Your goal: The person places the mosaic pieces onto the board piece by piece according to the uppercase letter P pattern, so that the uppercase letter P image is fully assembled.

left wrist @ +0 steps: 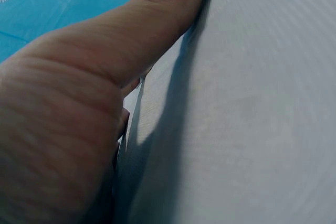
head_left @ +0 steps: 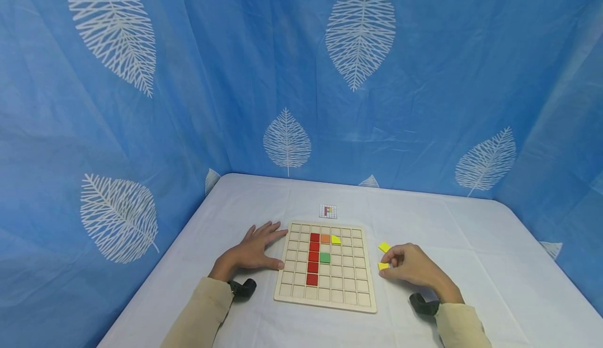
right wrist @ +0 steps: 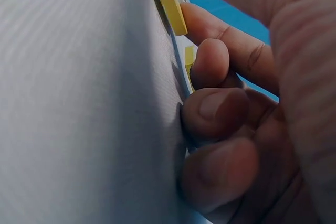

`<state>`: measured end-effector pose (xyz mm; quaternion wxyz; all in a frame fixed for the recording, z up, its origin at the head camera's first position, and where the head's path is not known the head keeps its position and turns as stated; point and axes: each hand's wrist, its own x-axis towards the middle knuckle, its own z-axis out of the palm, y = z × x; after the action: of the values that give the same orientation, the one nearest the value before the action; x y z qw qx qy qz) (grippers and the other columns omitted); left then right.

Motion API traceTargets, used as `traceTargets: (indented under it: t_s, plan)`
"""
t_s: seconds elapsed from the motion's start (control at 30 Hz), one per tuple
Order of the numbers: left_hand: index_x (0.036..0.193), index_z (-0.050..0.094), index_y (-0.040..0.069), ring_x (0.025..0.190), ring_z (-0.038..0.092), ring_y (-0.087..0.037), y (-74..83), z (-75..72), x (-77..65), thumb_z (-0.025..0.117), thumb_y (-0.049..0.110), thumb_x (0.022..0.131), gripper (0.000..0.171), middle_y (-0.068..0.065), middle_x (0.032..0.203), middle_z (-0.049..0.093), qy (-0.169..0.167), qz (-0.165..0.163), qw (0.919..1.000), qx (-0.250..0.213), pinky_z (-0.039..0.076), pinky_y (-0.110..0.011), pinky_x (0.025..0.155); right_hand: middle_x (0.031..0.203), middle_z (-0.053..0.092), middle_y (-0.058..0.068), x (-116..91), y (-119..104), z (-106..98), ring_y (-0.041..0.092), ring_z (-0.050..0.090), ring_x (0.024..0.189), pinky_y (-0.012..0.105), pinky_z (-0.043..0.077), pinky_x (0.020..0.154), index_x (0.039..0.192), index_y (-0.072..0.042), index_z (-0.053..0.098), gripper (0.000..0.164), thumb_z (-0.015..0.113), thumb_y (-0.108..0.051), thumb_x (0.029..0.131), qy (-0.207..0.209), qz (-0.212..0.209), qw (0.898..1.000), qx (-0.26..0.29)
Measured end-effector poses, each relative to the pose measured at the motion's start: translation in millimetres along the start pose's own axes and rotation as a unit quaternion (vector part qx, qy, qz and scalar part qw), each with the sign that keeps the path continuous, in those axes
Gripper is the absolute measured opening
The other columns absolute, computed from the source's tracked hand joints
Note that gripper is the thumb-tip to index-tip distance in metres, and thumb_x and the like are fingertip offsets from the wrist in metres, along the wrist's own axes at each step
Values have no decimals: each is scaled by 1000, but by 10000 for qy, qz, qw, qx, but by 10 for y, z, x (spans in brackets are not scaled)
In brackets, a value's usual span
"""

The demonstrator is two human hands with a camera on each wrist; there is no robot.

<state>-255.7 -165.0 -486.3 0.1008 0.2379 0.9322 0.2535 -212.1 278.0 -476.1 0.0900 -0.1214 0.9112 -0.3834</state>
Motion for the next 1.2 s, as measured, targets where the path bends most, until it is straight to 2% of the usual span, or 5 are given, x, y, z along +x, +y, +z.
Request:
traceTargets:
  t_s: [0.33,0.67,1.0,1.2]
  plan:
    - [155,39,30,158,10,-30,7,2,-7,77,67,73,97,-3,168,23,12,-22,10000,-61,-2,-61,126,75,61,0,8,-3,-3,9,52,64,22,45,57,92,-11,73,31,88,-33,76,78,89,9999,63]
    - [156,37,31,158,9,-28,-3,10,16,75,70,73,99,-1,169,21,-22,-118,9999,33,-2,-59,127,77,60,-2,-13,-102,8,10,48,60,24,41,54,91,-19,73,27,88,-36,76,346,-45,9991,-221]
    - [156,38,30,158,9,-29,20,-17,-3,76,68,74,98,-3,169,21,-41,-100,9999,-10,-3,-59,126,84,63,-1,-6,-238,23,9,50,59,24,43,49,87,-28,72,22,89,-34,74,846,-842,9923,-319]
    - [155,39,30,158,10,-29,22,-6,2,76,69,73,99,-3,168,22,-5,-127,9999,-60,-2,-59,127,86,65,-2,3,-332,19,8,50,58,24,43,47,86,-30,71,21,89,-34,75,918,-1026,9898,-363]
